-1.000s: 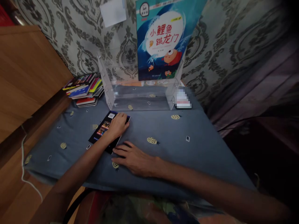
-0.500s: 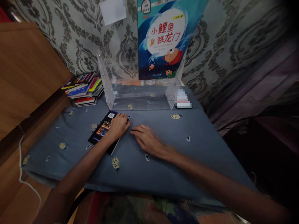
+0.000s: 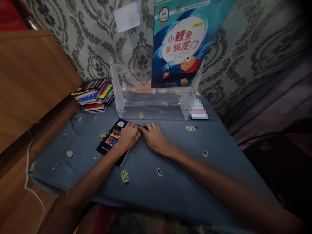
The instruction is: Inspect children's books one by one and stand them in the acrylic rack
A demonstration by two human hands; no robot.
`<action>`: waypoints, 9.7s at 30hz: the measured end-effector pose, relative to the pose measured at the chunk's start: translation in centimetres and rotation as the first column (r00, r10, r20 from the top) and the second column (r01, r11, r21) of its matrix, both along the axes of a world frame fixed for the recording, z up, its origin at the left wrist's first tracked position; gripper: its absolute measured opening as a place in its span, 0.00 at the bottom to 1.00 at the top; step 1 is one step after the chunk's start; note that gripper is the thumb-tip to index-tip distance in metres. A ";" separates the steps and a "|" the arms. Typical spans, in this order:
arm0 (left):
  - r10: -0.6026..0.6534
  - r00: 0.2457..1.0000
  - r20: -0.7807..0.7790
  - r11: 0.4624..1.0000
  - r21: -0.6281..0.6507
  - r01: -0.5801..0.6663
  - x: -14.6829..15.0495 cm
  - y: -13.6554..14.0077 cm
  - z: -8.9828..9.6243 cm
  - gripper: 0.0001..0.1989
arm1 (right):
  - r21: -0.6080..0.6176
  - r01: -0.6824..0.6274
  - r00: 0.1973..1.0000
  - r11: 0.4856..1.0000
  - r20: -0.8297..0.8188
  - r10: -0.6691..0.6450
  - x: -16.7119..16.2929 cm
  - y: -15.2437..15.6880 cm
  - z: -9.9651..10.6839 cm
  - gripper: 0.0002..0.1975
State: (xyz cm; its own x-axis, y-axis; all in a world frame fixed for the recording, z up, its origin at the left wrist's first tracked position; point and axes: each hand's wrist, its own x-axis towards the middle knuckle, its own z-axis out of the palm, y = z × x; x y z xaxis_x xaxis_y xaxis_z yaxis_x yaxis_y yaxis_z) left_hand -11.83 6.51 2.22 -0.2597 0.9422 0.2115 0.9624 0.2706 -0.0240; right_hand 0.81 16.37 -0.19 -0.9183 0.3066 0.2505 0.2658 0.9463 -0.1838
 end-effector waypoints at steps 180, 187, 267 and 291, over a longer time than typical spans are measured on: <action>-0.272 0.960 0.062 0.918 0.318 0.239 2.3 -14.0 -1.7 0.10 | -0.122 -0.261 0.965 0.958 -0.034 0.259 -4.2 -1.6 -0.6 0.28; -0.244 0.970 0.003 0.933 0.273 0.234 2.6 -14.2 -1.4 0.15 | -0.135 0.003 0.998 0.991 -0.055 -0.010 0.1 3.9 -1.9 0.25; -0.486 0.834 0.262 0.842 -0.117 0.527 -2.6 -1.3 1.4 0.20 | -0.192 -0.206 0.972 0.960 -0.150 0.179 6.0 -1.5 -0.3 0.19; -0.628 0.774 -0.087 0.777 -0.012 0.629 -1.8 -4.7 -0.1 0.13 | -0.246 -0.259 0.915 0.934 -0.372 0.156 5.7 -0.8 -2.0 0.16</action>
